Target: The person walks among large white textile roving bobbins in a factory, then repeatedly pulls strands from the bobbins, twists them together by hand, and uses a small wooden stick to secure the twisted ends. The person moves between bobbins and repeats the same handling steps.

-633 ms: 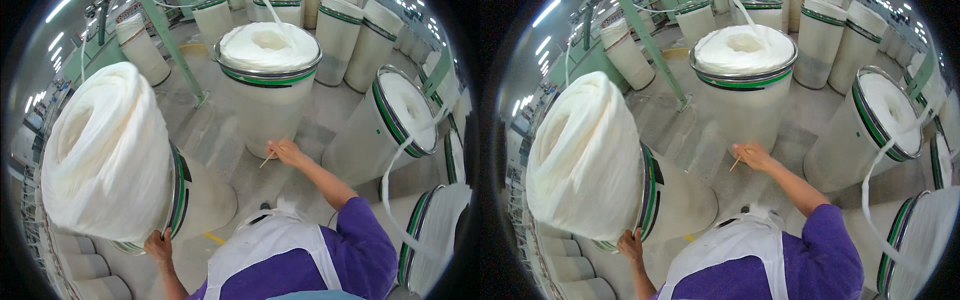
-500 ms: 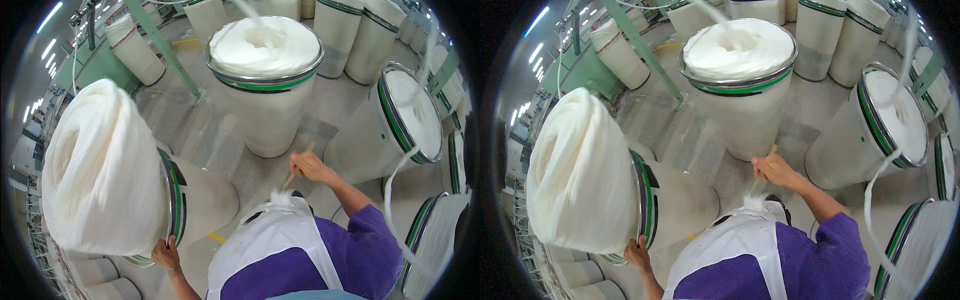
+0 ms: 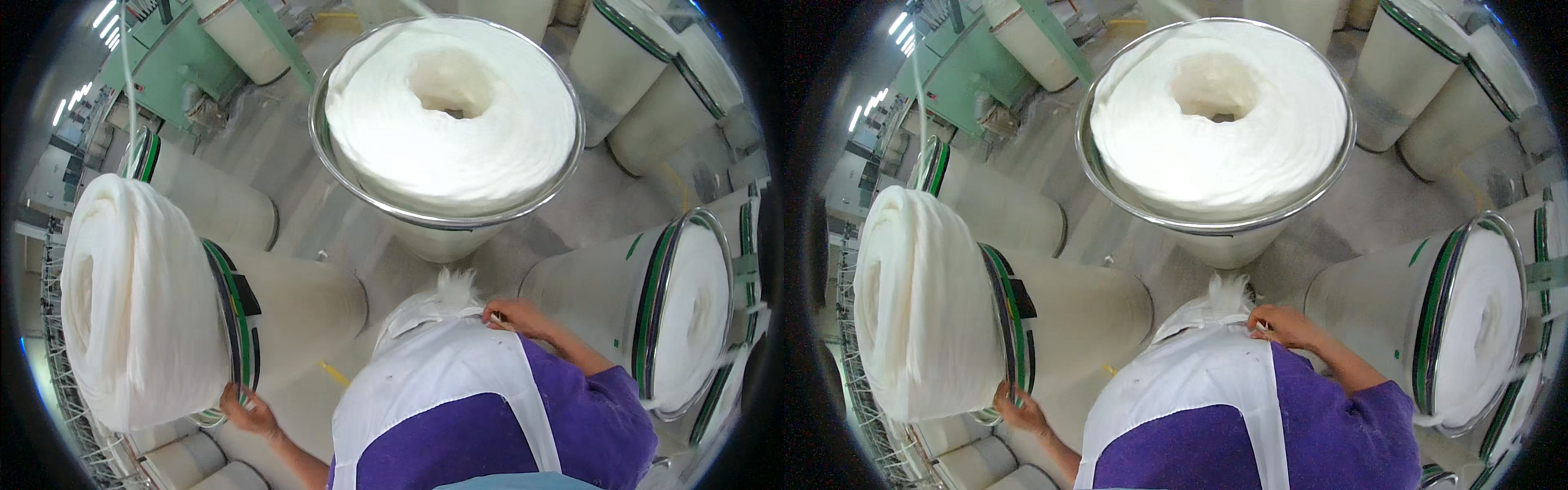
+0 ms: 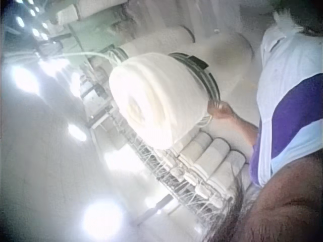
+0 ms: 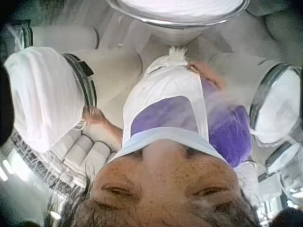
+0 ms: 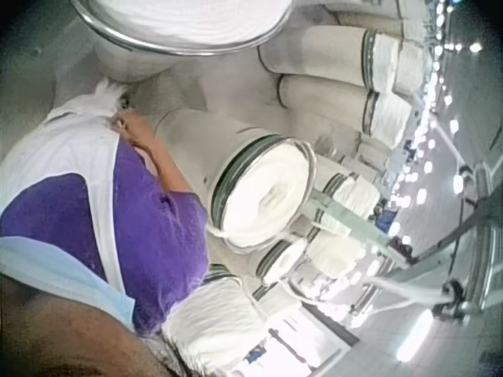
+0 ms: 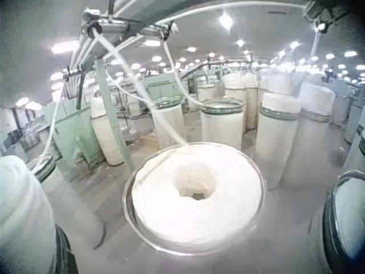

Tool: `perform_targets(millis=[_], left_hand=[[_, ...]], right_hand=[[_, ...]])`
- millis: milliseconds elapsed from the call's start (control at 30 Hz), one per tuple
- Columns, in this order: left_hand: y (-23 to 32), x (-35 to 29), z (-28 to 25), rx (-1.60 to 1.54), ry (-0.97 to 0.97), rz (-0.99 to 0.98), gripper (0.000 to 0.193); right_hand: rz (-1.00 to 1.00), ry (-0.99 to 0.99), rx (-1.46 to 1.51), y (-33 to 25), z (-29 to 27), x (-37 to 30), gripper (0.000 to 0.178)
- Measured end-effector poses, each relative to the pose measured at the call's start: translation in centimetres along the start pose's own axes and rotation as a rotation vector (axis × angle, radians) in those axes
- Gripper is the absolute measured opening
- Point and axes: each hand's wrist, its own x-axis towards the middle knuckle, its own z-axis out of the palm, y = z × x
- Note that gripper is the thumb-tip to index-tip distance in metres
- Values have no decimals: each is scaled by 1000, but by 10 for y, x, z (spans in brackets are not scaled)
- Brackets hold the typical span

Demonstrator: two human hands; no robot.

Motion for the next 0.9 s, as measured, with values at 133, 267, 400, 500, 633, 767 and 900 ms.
perform_targets(millis=[133, 267, 400, 500, 633, 767, 900], left_hand=[[118, 79, 57, -389, -224, 95, 27], [194, 182, 103, -690, -380, 377, 27], [255, 257, 132, -708, -987, 668, 28], [303, 282, 150, -445, -1583, 858, 41], [340, 283, 169, -525, -1901, 838, 61], [322, 270, 190, -663, -1701, 768, 52], [271, 257, 211, -988, -1263, 394, 39]], right_hand=[[22, -33, -18, -16, -76, -8, 36], [0, 273, 4, -55, -121, 1, 30], [-264, 747, -350, -75, -141, 4, 23], [-223, 786, -568, -75, -152, 6, 24], [-196, 852, -861, -68, -165, 10, 35], [-189, 893, -863, -77, -159, 28, 42], [-218, 745, -796, -106, -140, 43, 42]])
